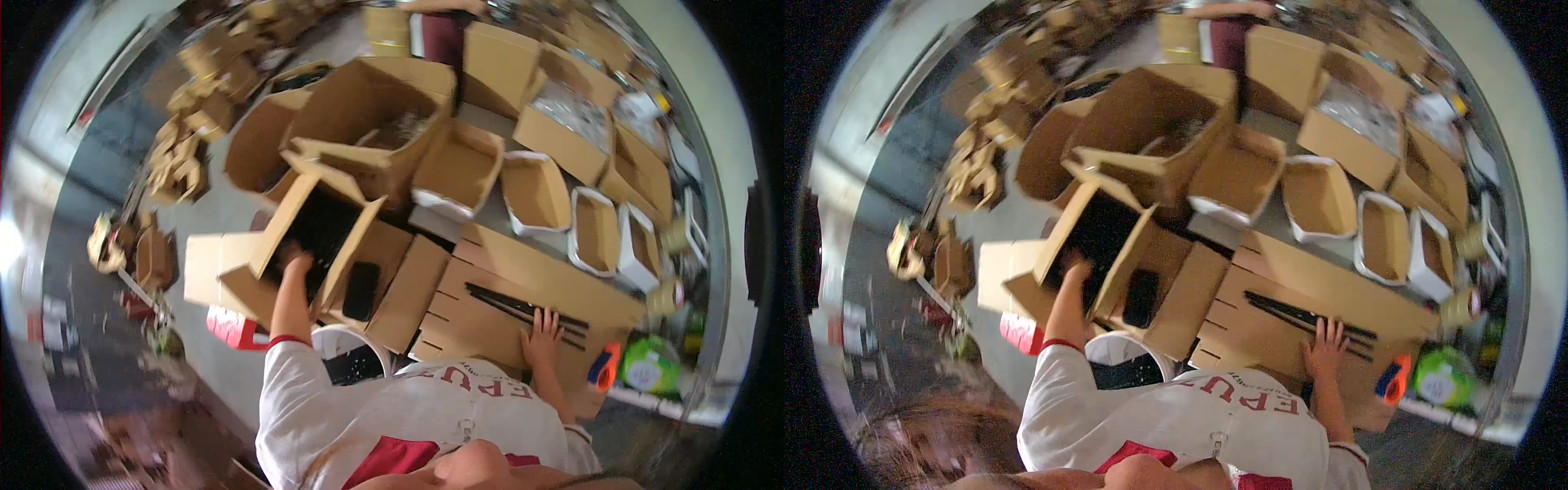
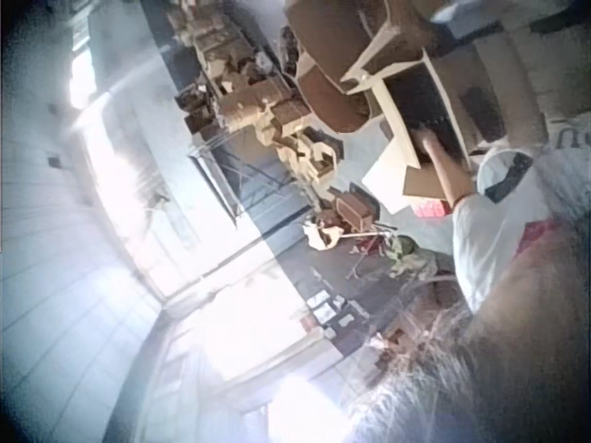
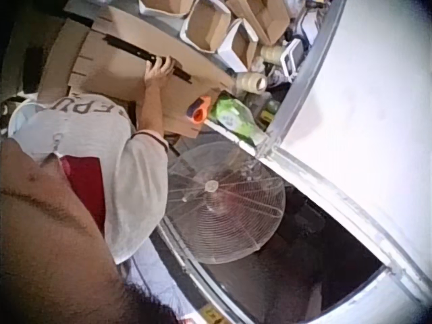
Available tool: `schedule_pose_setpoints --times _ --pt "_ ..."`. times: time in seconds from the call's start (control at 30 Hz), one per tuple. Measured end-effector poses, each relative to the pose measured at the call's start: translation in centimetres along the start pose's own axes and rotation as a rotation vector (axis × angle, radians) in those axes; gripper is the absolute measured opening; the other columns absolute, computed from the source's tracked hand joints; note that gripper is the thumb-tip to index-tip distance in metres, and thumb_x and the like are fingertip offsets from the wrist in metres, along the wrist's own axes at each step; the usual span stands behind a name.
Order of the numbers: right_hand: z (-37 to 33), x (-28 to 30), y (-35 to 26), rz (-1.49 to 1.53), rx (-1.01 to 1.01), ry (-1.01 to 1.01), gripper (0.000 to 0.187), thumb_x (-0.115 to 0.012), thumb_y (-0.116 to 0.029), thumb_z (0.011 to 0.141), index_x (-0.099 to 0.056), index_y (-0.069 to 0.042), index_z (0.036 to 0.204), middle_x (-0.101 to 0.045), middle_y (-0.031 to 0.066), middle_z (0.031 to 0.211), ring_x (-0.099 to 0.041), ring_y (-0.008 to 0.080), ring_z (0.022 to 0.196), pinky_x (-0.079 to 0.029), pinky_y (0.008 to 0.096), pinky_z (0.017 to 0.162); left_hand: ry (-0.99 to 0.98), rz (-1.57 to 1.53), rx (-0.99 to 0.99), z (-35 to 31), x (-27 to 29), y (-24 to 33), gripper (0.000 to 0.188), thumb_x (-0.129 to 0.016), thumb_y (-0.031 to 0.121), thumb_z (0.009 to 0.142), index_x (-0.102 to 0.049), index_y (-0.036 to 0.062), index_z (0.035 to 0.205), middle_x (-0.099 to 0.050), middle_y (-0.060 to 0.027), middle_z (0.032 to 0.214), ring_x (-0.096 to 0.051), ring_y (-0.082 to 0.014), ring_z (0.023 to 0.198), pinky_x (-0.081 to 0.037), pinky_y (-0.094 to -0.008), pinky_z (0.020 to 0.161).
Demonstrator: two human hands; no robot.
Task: Gathering components and packaging them into cardboard boxes for shipping.
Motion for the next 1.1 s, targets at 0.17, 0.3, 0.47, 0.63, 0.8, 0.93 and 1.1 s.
schedule_pose_setpoints --times 0.17,0.3,0.47,0.63,0.8,0.93,1.1 --pt "3.4 0.9 -1.0 0.045 -0.001 -0.083 0.06 -0.044 -0.046 0.096 -0.022 -0.025 0.148 -0.01 0.0073 0.155 -0.008 0.0337 0.142 -0.014 0.0609 0.11 0.054 0.006 0.051 9.2 -5.4 -14.4 0.071 -0.046 0.046 0.092 -0.026 0.0027 0.145 -0.025 -0.0217 0.15 -0.029 -0.0397 0.136 -0.029 -0.0491 0.109" --pt "5.0 -0.4 1.1 0.073 -0.074 0.163 0.053 -0.046 -0.042 0.096 -0.032 -0.021 0.143 -0.016 0.01 0.152 -0.011 0.0365 0.141 -0.015 0.061 0.11 0.029 -0.157 0.088 4.5 -3.7 -8.8 0.062 -0.047 0.041 0.094 -0.031 0.0074 0.143 -0.027 -0.0178 0.15 -0.031 -0.0402 0.134 -0.031 -0.0549 0.105" --pt "5.5 0.0 1.8 0.241 -0.119 0.385 0.042 -0.059 -0.037 0.089 -0.049 -0.014 0.124 -0.028 0.0133 0.142 -0.021 0.0405 0.136 -0.019 0.0607 0.109 0.111 -0.208 0.121 -4.7 5.7 -4.3 0.051 -0.05 0.036 0.094 -0.041 0.0091 0.136 -0.045 -0.0165 0.137 -0.047 -0.0377 0.122 -0.042 -0.0515 0.095" --pt "3.9 2.6 3.1 0.28 -0.203 0.521 0.061 -0.073 -0.044 0.073 -0.052 -0.012 0.12 -0.029 0.0142 0.143 -0.023 0.0429 0.134 -0.022 0.0632 0.106 0.401 -0.357 -0.152 -17.2 14.0 -1.0 0.038 -0.058 0.029 0.09 -0.055 0.0016 0.117 -0.06 -0.0248 0.108 -0.058 -0.0435 0.095 -0.047 -0.0479 0.079" --pt "2.4 2.3 10.7 0.374 -0.318 0.634 0.077 -0.077 -0.046 0.066 -0.047 -0.01 0.128 -0.027 0.0234 0.146 -0.024 0.0468 0.134 -0.024 0.0628 0.104 0.768 -0.531 -0.54 -28.7 17.9 5.4 0.032 -0.062 0.018 0.086 -0.056 0.0004 0.113 -0.06 -0.0224 0.104 -0.056 -0.0407 0.094 -0.044 -0.0469 0.082" --pt "2.6 0.9 13.3 0.495 -0.346 0.506 0.08 -0.077 -0.044 0.067 -0.044 -0.009 0.131 -0.027 0.0254 0.146 -0.026 0.0466 0.133 -0.024 0.0584 0.107 0.484 -0.506 -0.994 -38.3 18.6 19.1 0.037 -0.066 0.01 0.076 -0.058 0.0029 0.111 -0.06 -0.0166 0.105 -0.054 -0.0359 0.099 -0.042 -0.0457 0.087" --pt "2.8 -0.7 12.5 0.488 -0.345 0.504 0.072 -0.072 -0.037 0.076 -0.04 -0.008 0.134 -0.027 0.0246 0.146 -0.026 0.0418 0.134 -0.024 0.0525 0.108 0.276 -0.314 -1.371 -41.5 6.5 32.5 0.035 -0.068 0.024 0.078 -0.06 0.0116 0.11 -0.061 -0.0066 0.102 -0.054 -0.0279 0.102 -0.04 -0.0417 0.089"
Point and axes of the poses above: each hand's wrist, its own z-axis towards the middle knuckle, its own x-axis out of the back of the hand, y = z × x, the point moved 6 cm from there along z, towards the middle knuckle
